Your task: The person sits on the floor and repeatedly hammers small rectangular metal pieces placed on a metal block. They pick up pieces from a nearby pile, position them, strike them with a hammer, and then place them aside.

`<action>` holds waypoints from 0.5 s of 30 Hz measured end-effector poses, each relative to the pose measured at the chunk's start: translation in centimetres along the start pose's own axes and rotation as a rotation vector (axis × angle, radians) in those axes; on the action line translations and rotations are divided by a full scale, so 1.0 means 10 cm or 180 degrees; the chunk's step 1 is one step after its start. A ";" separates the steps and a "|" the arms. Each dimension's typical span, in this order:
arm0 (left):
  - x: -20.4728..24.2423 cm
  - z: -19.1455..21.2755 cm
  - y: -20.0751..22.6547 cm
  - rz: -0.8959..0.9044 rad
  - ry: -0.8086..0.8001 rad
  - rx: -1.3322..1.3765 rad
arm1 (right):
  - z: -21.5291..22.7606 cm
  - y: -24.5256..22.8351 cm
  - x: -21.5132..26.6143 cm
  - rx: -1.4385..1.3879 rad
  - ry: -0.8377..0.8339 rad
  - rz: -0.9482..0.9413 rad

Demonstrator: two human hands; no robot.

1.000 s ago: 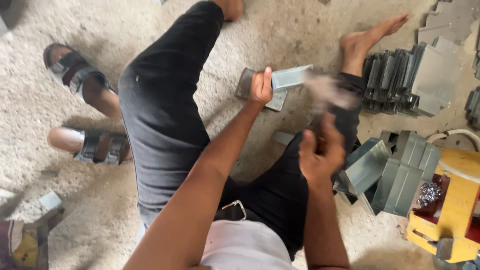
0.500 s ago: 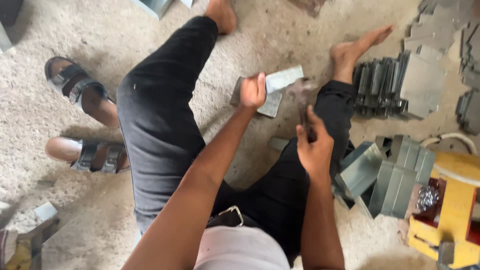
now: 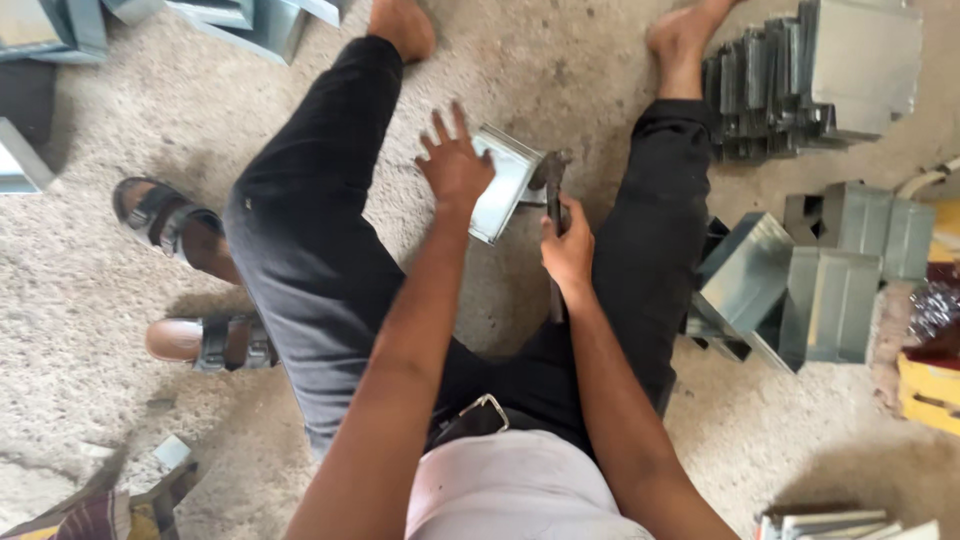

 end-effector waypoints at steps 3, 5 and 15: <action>0.16 -0.13 -0.19 0.0735 -0.1952 0.1002 | 0.09 -0.12 -0.05 0.0060 0.0007 -0.0035; 0.10 -0.06 -0.17 0.0710 -0.1723 0.0935 | 0.18 -0.20 0.02 0.0022 0.0022 -0.0136; -0.02 0.22 0.04 0.0393 -0.1710 0.0374 | 0.54 -0.68 0.15 -0.0397 0.0925 0.1862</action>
Point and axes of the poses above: each hand's wrist, its own x-axis away from the middle knuckle, its own z-axis out of the back of the hand, y = z × x, the point moved 4 cm from there along -x, towards the middle knuckle, and after that the axes turned 14 degrees about x, right-handed, at the moved point
